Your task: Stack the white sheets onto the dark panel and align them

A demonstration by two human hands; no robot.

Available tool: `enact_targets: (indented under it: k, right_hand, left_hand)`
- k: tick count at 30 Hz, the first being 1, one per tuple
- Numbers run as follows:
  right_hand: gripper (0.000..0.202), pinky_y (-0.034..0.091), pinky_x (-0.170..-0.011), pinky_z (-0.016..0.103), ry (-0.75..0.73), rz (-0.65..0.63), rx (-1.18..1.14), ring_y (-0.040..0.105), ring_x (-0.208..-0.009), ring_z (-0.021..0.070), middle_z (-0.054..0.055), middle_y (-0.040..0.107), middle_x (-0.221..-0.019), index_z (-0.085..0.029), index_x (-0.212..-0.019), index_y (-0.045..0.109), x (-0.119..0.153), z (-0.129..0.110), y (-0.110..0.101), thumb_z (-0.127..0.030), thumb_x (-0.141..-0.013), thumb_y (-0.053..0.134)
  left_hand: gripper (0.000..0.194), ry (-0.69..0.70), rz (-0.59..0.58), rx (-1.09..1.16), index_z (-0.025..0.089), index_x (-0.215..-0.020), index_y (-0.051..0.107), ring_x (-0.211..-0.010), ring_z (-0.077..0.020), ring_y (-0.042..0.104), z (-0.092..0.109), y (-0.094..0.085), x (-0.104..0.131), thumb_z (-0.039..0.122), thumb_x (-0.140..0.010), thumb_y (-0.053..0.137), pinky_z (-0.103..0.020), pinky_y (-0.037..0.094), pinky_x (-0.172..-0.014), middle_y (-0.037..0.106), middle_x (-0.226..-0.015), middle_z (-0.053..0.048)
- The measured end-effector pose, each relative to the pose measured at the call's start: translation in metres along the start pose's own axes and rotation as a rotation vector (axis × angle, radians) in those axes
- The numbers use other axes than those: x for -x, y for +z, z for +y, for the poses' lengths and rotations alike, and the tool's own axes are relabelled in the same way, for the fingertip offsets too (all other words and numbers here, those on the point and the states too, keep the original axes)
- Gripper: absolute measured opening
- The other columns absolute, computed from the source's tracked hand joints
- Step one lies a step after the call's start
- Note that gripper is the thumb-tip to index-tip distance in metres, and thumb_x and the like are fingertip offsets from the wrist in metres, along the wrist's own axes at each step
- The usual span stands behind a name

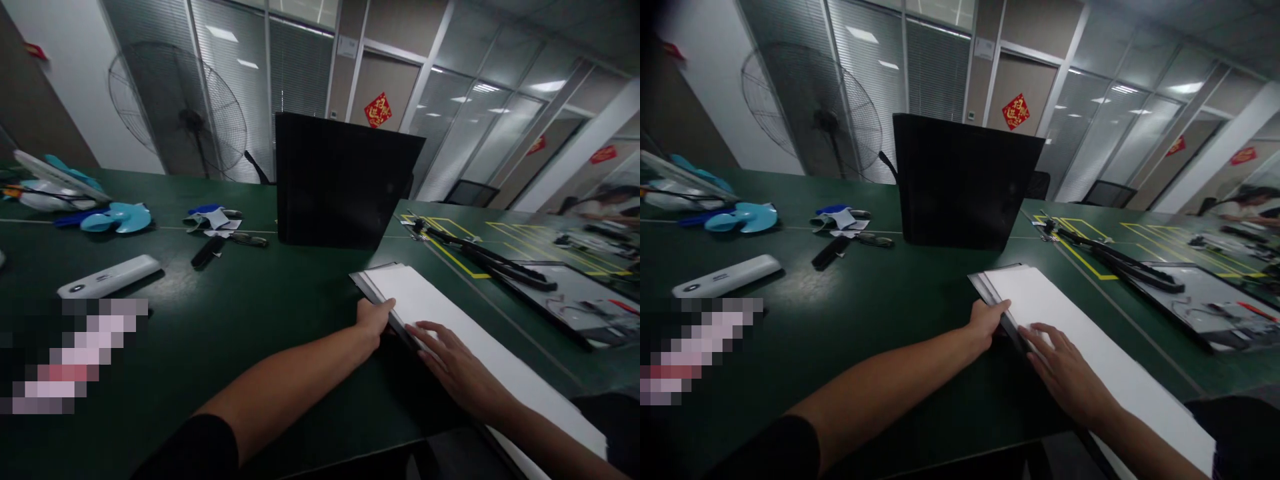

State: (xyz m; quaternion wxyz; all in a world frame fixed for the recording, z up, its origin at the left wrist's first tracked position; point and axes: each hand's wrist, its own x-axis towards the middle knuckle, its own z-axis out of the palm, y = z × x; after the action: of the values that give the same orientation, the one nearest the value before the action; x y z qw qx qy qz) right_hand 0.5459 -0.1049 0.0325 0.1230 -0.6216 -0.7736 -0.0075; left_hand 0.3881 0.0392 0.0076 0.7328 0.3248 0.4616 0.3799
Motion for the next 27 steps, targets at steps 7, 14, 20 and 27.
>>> enact_targets:
  k: [7, 14, 20, 27]
  right_hand:
    - [0.050, 0.047, -0.113, 0.049, 0.082, -0.059, -0.084, 0.052, -0.136, 0.0269, 0.010, 0.047, -0.152, -0.036, -0.151, 0.049, 0.008, 0.076, 0.013, -0.051, -0.105, 0.038]
    - [0.058, 0.045, -0.114, 0.049, 0.148, -0.047, -0.056, 0.058, -0.130, 0.0277, 0.011, 0.054, -0.148, -0.030, -0.145, 0.058, -0.018, 0.162, 0.033, -0.060, -0.103, 0.032]
    - [0.063, 0.045, -0.111, 0.050, 0.120, 0.011, -0.059, 0.056, -0.132, 0.0348, 0.017, 0.052, -0.150, -0.022, -0.145, 0.059, -0.032, 0.207, 0.047, -0.059, -0.103, 0.031]
    - [0.062, 0.057, -0.070, 0.048, 0.002, 0.191, 0.030, 0.073, -0.089, 0.0355, 0.028, 0.066, -0.126, -0.018, -0.139, 0.064, -0.034, 0.241, 0.055, -0.057, -0.094, 0.046]
  left_hand:
    - [0.034, -0.043, -0.071, 0.023, 0.014, -0.096, 0.059, -0.070, -0.0217, 0.072, -0.011, 0.021, -0.007, 0.006, -0.070, 0.078, -0.031, 0.061, -0.057, 0.071, -0.089, -0.009]
    - [0.024, -0.031, -0.033, 0.068, 0.014, -0.094, 0.060, -0.062, -0.0177, 0.068, 0.021, -0.040, 0.019, -0.001, -0.076, 0.066, -0.037, 0.063, -0.060, 0.070, -0.083, -0.006]
    - [0.015, 0.012, 0.191, 0.152, 0.013, -0.094, 0.061, -0.065, -0.0191, 0.072, 0.052, -0.178, 0.090, 0.001, -0.085, 0.063, -0.037, 0.063, -0.064, 0.073, -0.082, -0.009]
    - [0.016, -0.044, 0.337, 0.330, 0.016, -0.109, 0.060, -0.080, -0.0221, 0.077, 0.041, -0.252, 0.177, 0.025, -0.097, 0.062, -0.040, 0.062, -0.083, 0.078, -0.096, -0.012]
